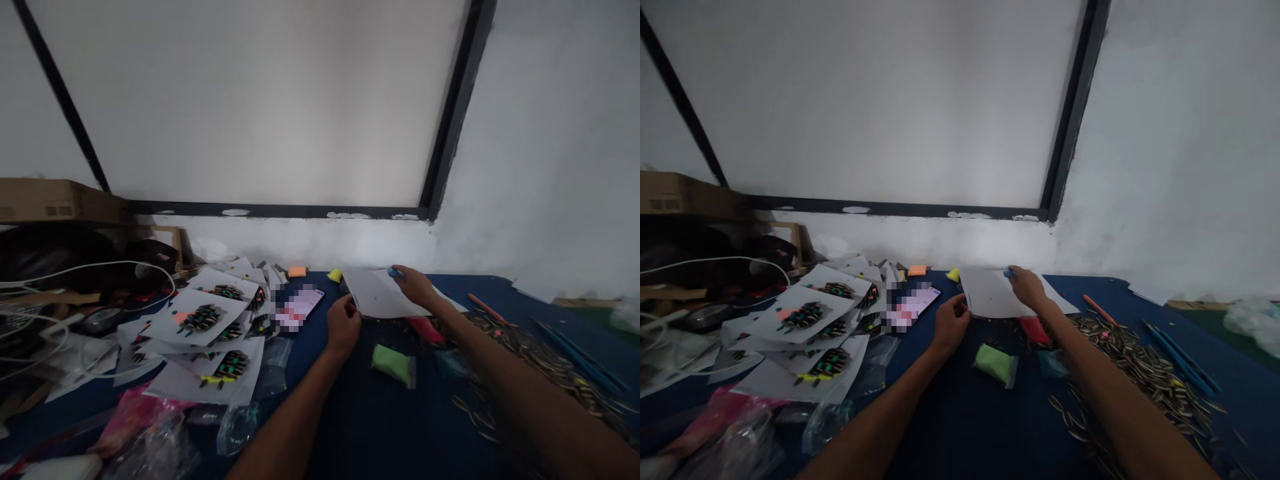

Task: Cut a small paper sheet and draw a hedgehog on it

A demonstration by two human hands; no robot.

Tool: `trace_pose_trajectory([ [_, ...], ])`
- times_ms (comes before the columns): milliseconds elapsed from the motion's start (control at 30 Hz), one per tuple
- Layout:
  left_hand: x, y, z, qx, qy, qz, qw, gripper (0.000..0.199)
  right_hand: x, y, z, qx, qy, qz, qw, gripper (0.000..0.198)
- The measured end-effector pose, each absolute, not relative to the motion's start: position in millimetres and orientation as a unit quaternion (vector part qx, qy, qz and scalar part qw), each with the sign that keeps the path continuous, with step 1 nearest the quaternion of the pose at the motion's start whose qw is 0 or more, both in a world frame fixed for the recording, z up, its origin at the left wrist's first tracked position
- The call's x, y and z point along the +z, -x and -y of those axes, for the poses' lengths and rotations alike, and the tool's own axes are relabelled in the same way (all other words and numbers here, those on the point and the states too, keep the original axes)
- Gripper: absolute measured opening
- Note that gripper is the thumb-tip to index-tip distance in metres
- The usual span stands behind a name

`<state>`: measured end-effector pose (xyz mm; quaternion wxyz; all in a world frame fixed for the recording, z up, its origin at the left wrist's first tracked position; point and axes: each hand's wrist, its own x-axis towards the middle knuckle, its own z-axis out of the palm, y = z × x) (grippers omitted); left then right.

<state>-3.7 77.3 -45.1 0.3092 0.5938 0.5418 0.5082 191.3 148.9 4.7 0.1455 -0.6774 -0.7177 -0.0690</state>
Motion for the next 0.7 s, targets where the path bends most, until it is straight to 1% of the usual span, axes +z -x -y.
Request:
trace_pose_trajectory([
  [167, -39.4, 3.3, -77.5, 0.503, -0.541, -0.519, 0.431, 0.033, 11.4, -203.9, -135.0, -0.046, 0.68, 0.717, 0.149, 0.029],
  [267, -34.2, 3.4, -78.3, 0.485, -0.524, -0.515, 0.475, 0.022, 13.0, -207.6, -127.2, -0.036, 0.682, 0.715, 0.149, 0.03],
  [400, -30.4, 2.9, -83.9, 0.449, -0.529, -0.533, 0.484, 0.014, 16.0, -211.6, -118.7, -0.03, 0.684, 0.714, 0.146, 0.031],
  [500, -30.0, 0.8, -88.0, 0.435, -0.533, -0.552, 0.472, 0.012, 17.7, -215.4, -112.0, -0.03, 0.682, 0.717, 0.14, 0.035],
  [600, -28.9, -0.8, -89.0, 0.446, -0.536, -0.545, 0.466, 0.008, 17.1, -221.9, -105.6, -0.032, 0.685, 0.715, 0.135, 0.039],
  [700, -23.7, 0.4, -90.3, 0.482, -0.538, -0.517, 0.46, 0.003, 13.6, -231.1, -101.7, -0.039, 0.687, 0.712, 0.139, 0.04],
])
